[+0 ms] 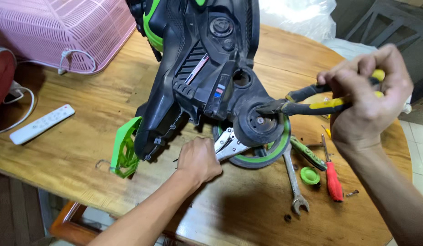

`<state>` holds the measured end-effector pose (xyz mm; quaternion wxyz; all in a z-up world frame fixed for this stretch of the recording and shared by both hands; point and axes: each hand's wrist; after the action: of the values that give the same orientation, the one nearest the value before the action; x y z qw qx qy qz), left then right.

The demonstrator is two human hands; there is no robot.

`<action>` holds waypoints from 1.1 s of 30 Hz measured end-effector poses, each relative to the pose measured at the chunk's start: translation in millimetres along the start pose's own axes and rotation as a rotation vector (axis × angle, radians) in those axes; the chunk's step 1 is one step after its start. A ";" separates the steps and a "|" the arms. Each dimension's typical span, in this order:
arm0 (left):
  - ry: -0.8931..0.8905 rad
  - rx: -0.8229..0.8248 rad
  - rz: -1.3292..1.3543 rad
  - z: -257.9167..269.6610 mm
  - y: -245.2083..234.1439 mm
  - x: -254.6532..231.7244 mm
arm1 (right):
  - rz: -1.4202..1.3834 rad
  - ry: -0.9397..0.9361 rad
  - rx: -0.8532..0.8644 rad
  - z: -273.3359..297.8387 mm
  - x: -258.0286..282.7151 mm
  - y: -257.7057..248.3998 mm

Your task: The person uses pliers and a wrench to remove a wheel from a green and black kick scooter on a wooden table. They briefly open a backpack to retrieve a wrench, then continue removing the wheel hub and axle components.

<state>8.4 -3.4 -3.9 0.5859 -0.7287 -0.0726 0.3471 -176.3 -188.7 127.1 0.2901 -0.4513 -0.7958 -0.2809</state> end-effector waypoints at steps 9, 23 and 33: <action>0.000 -0.034 0.042 2.6 -1.6 0.5 | 0.274 0.205 -0.115 19.2 13.9 -9.2; -0.064 0.041 0.012 0.6 -8.3 -8.2 | 0.739 1.348 0.274 45.3 8.5 -79.3; -0.081 0.039 0.018 2.8 -9.0 -10.6 | 0.676 1.314 0.292 64.8 10.1 -63.2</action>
<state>1.5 -3.8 8.5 0.5935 -0.7030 -0.0827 0.3831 -249.7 -164.6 79.0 0.8325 -0.3674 -0.3064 -0.2795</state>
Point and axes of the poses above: each hand's wrist, its own z-axis away from the middle knuckle, its own y-axis out of the palm, x = y × z, and after that the axes turned 12 degrees about -x, right-handed
